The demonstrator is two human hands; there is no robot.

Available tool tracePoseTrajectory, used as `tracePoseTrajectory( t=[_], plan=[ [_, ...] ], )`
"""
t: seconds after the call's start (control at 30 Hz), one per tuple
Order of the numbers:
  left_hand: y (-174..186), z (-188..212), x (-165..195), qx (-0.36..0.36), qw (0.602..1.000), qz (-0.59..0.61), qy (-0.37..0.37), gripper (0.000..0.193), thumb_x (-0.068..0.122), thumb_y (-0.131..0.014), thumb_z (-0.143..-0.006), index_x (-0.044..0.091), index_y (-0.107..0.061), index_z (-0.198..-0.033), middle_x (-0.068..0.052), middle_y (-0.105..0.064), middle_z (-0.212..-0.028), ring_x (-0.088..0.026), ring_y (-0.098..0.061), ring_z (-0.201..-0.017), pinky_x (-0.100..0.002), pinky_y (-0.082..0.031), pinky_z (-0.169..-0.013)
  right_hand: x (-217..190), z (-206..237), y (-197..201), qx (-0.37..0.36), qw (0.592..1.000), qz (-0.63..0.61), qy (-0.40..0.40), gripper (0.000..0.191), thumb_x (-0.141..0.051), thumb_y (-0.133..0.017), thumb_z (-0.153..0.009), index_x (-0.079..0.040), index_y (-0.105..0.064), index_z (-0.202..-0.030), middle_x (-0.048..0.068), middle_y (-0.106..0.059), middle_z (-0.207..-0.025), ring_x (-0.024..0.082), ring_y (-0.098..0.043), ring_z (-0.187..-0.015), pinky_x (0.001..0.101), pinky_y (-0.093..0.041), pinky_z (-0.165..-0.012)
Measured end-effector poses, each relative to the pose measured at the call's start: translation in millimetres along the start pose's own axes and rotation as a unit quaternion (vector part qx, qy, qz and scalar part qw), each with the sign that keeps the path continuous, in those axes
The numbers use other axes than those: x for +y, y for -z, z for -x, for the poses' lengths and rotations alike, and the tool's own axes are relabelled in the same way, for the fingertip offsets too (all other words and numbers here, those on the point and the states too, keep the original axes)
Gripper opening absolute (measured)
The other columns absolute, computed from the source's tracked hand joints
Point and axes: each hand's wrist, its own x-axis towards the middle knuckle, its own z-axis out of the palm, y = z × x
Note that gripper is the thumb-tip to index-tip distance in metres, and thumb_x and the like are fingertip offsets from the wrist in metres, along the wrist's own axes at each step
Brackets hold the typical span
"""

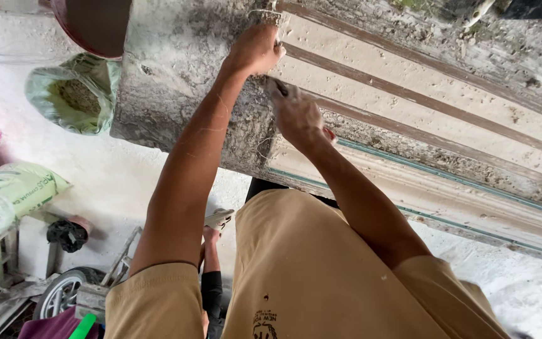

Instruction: The person stands at a workbench holding long grooved molding strips and uses a small hand scraper to remove debris and residue from the grooves, working along each strip section by section and brushing loose material away by hand.

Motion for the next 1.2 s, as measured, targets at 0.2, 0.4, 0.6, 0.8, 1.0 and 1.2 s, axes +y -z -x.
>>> tracePoseTrajectory(
  t=[0.2, 0.4, 0.6, 0.8, 1.0, 1.2],
  plan=[
    [6, 0, 5, -0.064, 0.988, 0.072, 0.124, 0.024, 0.025, -0.070, -0.096, 0.001, -0.069, -0.098, -0.015, -0.073, -0.087, -0.024, -0.072, -0.075, -0.041, -0.058, -0.067, -13, 0, 18, -0.027, 1.000, -0.005, 0.001, 0.047, -0.014, -0.039, -0.111, -0.022, -0.037, -0.157, 0.024, -0.068, -0.106, 0.021, -0.059, -0.062, 0.0298, -0.047, -0.038],
    [5, -3, 3, -0.080, 0.978, 0.122, 0.147, 0.015, 0.016, -0.067, -0.093, 0.008, -0.074, -0.104, -0.012, -0.076, -0.092, -0.020, -0.071, -0.075, -0.039, -0.056, -0.067, -27, -9, 27, -0.011, 1.000, 0.002, 0.029, 0.043, -0.009, -0.041, -0.111, -0.013, -0.040, -0.154, 0.022, -0.066, -0.104, 0.022, -0.062, -0.064, 0.0305, -0.051, -0.041],
    [4, -3, 1, -0.101, 0.971, 0.158, 0.146, 0.028, 0.008, -0.061, -0.093, 0.014, -0.072, -0.117, -0.010, -0.077, -0.099, -0.018, -0.071, -0.075, -0.038, -0.054, -0.062, 3, 16, 11, -0.004, 1.000, -0.009, 0.016, 0.056, -0.005, -0.040, -0.112, -0.023, -0.029, -0.163, 0.023, -0.063, -0.118, 0.027, -0.067, -0.080, 0.0361, -0.060, -0.052],
    [4, -7, -3, -0.121, 0.964, 0.150, 0.183, 0.033, 0.008, -0.060, -0.093, 0.017, -0.068, -0.123, -0.010, -0.075, -0.098, -0.015, -0.067, -0.070, -0.035, -0.051, -0.057, -1, 13, -6, -0.041, 0.997, 0.057, 0.039, 0.071, -0.004, -0.048, -0.104, -0.018, -0.020, -0.167, 0.027, -0.057, -0.127, 0.035, -0.061, -0.106, 0.0502, -0.057, -0.089],
    [-10, 5, -10, -0.095, 0.978, 0.157, 0.099, 0.021, 0.019, -0.066, -0.100, 0.008, -0.070, -0.117, -0.009, -0.075, -0.093, -0.012, -0.064, -0.069, -0.030, -0.049, -0.058, -1, 12, -2, -0.058, 0.996, 0.071, 0.020, 0.062, -0.001, -0.041, -0.112, -0.017, -0.023, -0.169, 0.019, -0.062, -0.120, 0.024, -0.066, -0.090, 0.0332, -0.058, -0.059],
    [-20, 8, -12, -0.087, 0.966, 0.205, 0.128, 0.027, 0.021, -0.065, -0.097, 0.006, -0.060, -0.119, -0.008, -0.071, -0.087, -0.010, -0.063, -0.059, -0.026, -0.053, -0.048, 171, 183, -10, 0.074, 0.994, -0.007, -0.083, 0.040, -0.037, -0.047, -0.112, -0.021, -0.058, -0.146, 0.016, -0.070, -0.112, 0.017, -0.055, -0.048, 0.0274, -0.042, -0.034]
  ],
)
